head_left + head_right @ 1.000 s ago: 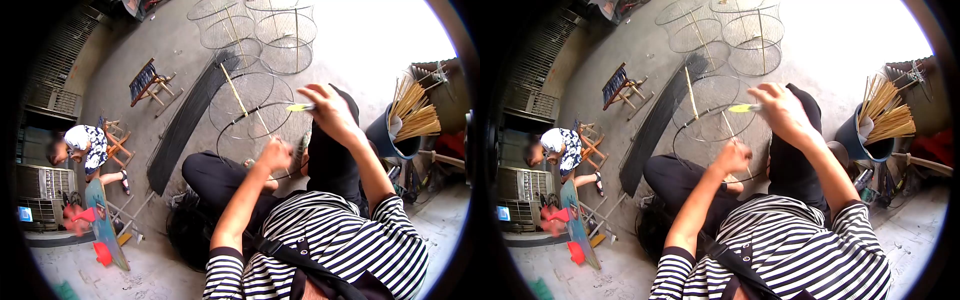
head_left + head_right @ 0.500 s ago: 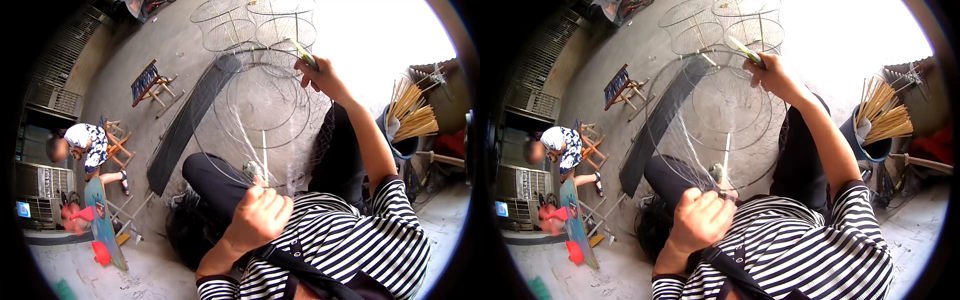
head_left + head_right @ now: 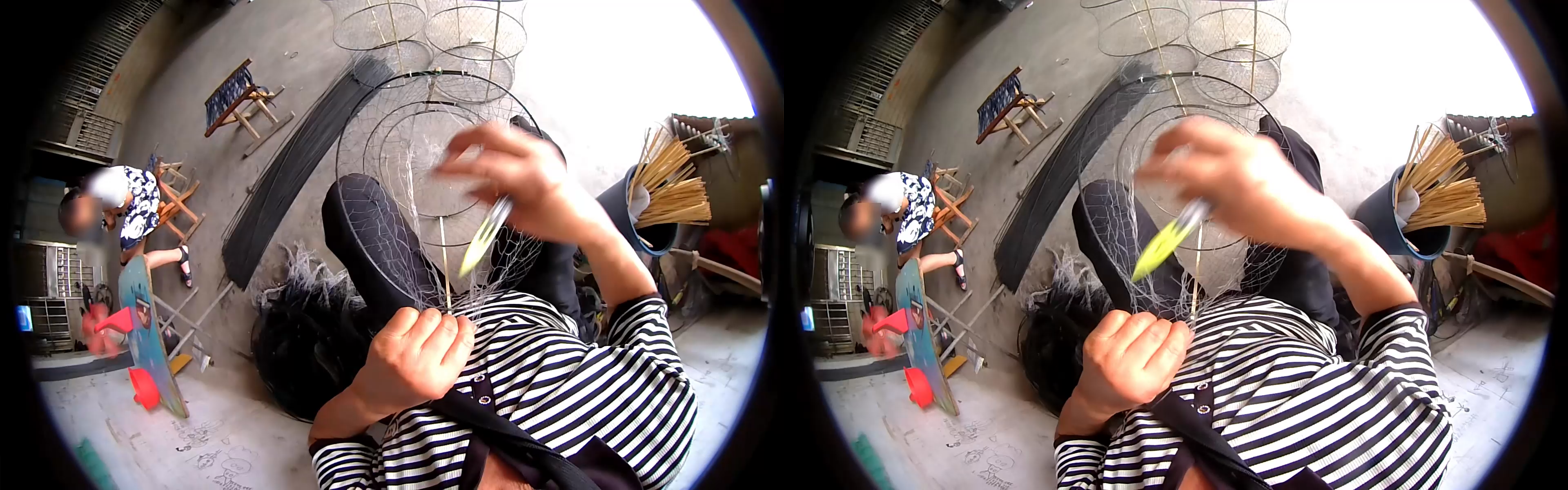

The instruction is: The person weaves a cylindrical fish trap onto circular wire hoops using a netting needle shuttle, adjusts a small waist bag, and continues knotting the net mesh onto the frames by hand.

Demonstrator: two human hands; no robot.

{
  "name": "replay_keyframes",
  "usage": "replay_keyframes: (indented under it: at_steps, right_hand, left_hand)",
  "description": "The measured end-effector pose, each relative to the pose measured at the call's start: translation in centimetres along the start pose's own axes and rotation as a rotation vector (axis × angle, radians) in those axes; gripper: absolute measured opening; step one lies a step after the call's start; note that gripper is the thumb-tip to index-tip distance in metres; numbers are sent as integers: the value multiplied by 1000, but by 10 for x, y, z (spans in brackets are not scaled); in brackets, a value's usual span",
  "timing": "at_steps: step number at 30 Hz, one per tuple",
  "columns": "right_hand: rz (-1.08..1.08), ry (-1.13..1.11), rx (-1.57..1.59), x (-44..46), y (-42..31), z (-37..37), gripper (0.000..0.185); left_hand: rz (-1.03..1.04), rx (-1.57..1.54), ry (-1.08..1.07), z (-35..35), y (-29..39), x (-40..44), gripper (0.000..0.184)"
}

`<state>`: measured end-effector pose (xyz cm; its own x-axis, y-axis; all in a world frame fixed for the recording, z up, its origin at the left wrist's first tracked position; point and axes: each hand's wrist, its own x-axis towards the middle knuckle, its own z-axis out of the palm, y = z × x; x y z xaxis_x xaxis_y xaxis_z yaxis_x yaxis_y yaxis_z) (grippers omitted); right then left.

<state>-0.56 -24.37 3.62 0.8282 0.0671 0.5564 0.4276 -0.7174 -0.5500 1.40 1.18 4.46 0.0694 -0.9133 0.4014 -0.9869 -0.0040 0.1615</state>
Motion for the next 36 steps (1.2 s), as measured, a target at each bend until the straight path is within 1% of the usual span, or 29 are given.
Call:
replay_keyframes:
  at_steps: [1, 3, 5, 6, 7, 8, 9, 11, 12, 13, 14, 15, 17, 18, 19, 21, 23, 25, 26, 29, 30, 33, 34, 35, 36]
  right_hand:
    - [-111, -128, 17, 10, -10, 10, 52]
    - [-313, -183, 55, 24, -6, 46, 41]
    - [-311, -324, 405, 40, 7, 58, 26]
    - [-231, -345, 563, 49, 11, 54, 21]
    - [-148, -367, 719, 58, 15, 48, 18]
    - [11, -452, 768, 64, 19, 44, 16]
    - [104, -424, 914, 64, 32, 54, 17]
    - [253, -308, 1070, 66, 36, 68, 19]
    - [361, -256, 1212, 66, 35, 71, 20]
    - [401, -215, 1325, 66, 33, 73, 19]
    - [423, -197, 1322, 65, 28, 73, 20]
    - [445, -178, 1321, 65, 24, 72, 21]
    - [492, -153, 1237, 66, 13, 67, 21]
    - [510, -150, 1190, 67, 7, 64, 21]
    - [525, -148, 1143, 69, 3, 62, 22]
    - [478, -157, 1011, 72, -6, 59, 20]
    - [464, -165, 1007, 72, -6, 58, 19]
    - [435, -107, 907, 74, -8, 53, 20]
    - [423, -74, 859, 74, -8, 51, 20]
    - [512, -20, 1028, 75, -5, 52, 20]
    - [499, -31, 1092, 75, -1, 55, 20]
    - [529, -50, 1136, 74, -2, 59, 20]
    - [498, -72, 1114, 73, -2, 59, 19]
    - [456, -69, 1097, 73, -4, 60, 19]
    - [416, -65, 1080, 73, -7, 61, 19]
  left_hand:
    - [-14, 2, 2, -1, 0, -1, 15]
    - [-56, 16, 27, -4, 0, -5, 12]
    - [-126, 35, 40, -7, -1, -12, 11]
    - [-186, 1, 59, -7, -6, -20, 11]
    - [-294, -49, 125, -6, -9, -22, 11]
    - [-355, -105, 173, -2, -14, -26, 11]
    - [-410, -165, 217, 3, -19, -31, 11]
    - [-467, -257, 299, 14, -25, -33, 11]
    - [-544, -290, 293, 10, -26, -30, 10]
    - [-623, -325, 286, 7, -26, -27, 10]
    - [-740, -470, 317, 10, -27, -30, 10]
    - [-810, -585, 330, 11, -33, -30, 15]
    - [-841, -715, 519, 12, -45, -18, 26]
    - [-821, -655, 536, 7, -51, -11, 34]
    - [-778, -639, 581, 4, -58, -3, 37]
    - [-608, -580, 630, 2, -71, 15, 40]
    - [-654, -677, 717, 3, -74, 28, 27]
    - [-733, -809, 774, 1, -76, 35, 18]
    - [-768, -734, 730, -2, -77, 33, 8]
    - [-754, -908, 731, -3, -79, 31, 6]
    - [-751, -955, 733, -3, -78, 30, 8]
    - [-754, -976, 755, -3, -79, 32, 17]
    - [-713, -905, 750, -3, -80, 37, 33]
    - [-749, -807, 738, -1, -80, 36, 32]
    - [-695, -721, 734, 2, -85, 35, 26]
